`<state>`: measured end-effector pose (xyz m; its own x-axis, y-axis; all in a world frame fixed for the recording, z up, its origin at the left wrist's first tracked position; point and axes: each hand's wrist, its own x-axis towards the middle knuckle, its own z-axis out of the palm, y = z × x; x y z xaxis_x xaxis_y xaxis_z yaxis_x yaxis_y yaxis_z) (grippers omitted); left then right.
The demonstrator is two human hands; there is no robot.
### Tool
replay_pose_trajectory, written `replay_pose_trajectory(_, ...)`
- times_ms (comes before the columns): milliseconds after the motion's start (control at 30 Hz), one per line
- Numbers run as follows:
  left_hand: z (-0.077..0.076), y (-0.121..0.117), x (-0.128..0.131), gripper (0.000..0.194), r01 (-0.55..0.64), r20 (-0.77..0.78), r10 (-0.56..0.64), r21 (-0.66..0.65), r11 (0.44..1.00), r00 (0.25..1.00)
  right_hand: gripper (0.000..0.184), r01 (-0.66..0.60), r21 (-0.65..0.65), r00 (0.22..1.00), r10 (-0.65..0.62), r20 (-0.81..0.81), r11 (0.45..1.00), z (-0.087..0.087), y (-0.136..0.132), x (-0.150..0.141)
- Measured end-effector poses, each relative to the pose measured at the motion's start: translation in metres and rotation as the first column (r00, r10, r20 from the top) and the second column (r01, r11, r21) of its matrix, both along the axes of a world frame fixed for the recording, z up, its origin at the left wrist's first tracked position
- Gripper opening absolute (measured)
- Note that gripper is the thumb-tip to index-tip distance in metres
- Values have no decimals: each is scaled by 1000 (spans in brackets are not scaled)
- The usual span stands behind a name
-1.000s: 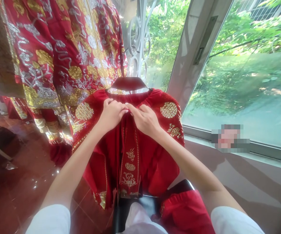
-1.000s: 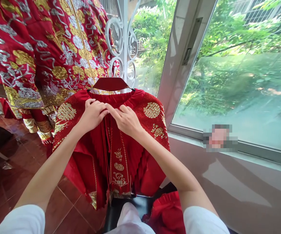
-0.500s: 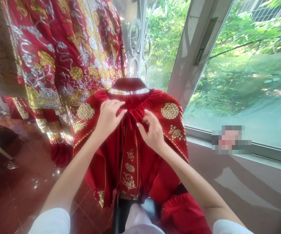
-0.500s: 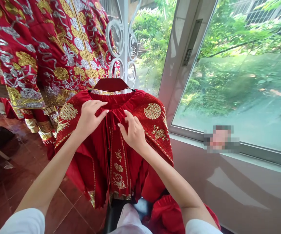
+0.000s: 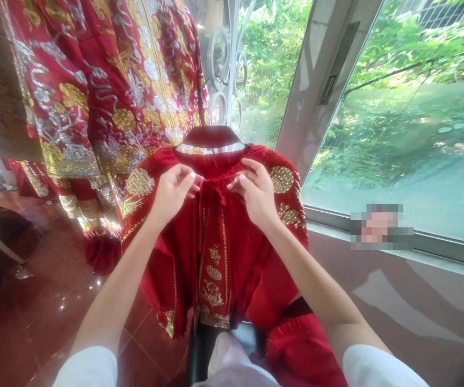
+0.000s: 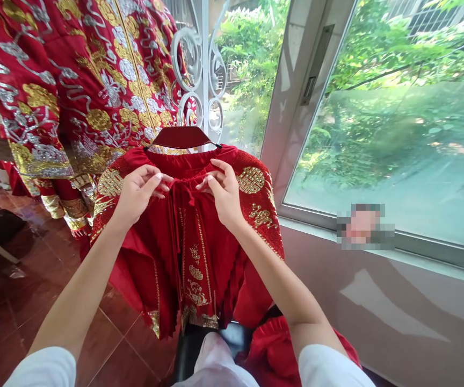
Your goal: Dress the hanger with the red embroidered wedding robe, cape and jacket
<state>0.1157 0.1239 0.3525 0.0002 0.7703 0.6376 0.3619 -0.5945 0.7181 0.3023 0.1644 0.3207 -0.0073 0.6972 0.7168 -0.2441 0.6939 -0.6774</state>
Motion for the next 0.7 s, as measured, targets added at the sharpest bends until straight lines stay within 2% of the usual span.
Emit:
replay_pose_trajectory(67, -3, -1, 4, 22, -166, -148, 179, 96, 981, 973, 31, -158, -95, 985, 150, -88, 983, 8, 5, -1)
replay_pose_trajectory(133, -7, -2, 6, 27, -315, -308, 384, 252, 915, 870, 31, -242, -150, 963, 219, -156, 959, 12, 8, -2)
replay_pose_trajectory(200, -12, -3, 5, 18, -351, -404, 485, 363, 863, 775, 31, -277, -166, 950, 243, -199, 947, 14, 9, -3)
replay_pose_trajectory(267, -15, -2, 3, 6, -326, -398, 488, 409, 852, 777, 31, -279, -156, 945, 243, -219, 947, 13, 8, -5)
replay_pose_trajectory(333, -16, 0, 0, 12, -295, -277, 421, 399, 868, 864, 30, -264, -134, 947, 229, -227, 955, 13, 8, -6)
replay_pose_trajectory(433, -13, 5, -1, 20, -158, -72, 175, 192, 968, 982, 26, -228, -89, 953, 203, -224, 970, 14, 8, -8)
replay_pose_trajectory(500, -10, 7, 3, 25, 0, 30, -1, 30, 1000, 1000, 23, -193, -72, 965, 177, -194, 978, 15, 9, -9)
replay_pose_trajectory(567, -7, 9, 8, 28, 136, 132, -129, -47, 990, 983, 21, -148, -68, 982, 139, -129, 987, 17, 11, -9)
replay_pose_trajectory(633, -3, 10, 13, 31, 210, 194, -192, -76, 975, 962, 20, -100, -62, 994, 97, -53, 993, 19, 13, -8)
replay_pose_trajectory(700, 0, 11, 14, 34, 207, 186, -187, -96, 974, 964, 21, -71, -49, 997, 71, 12, 996, 21, 17, -6)
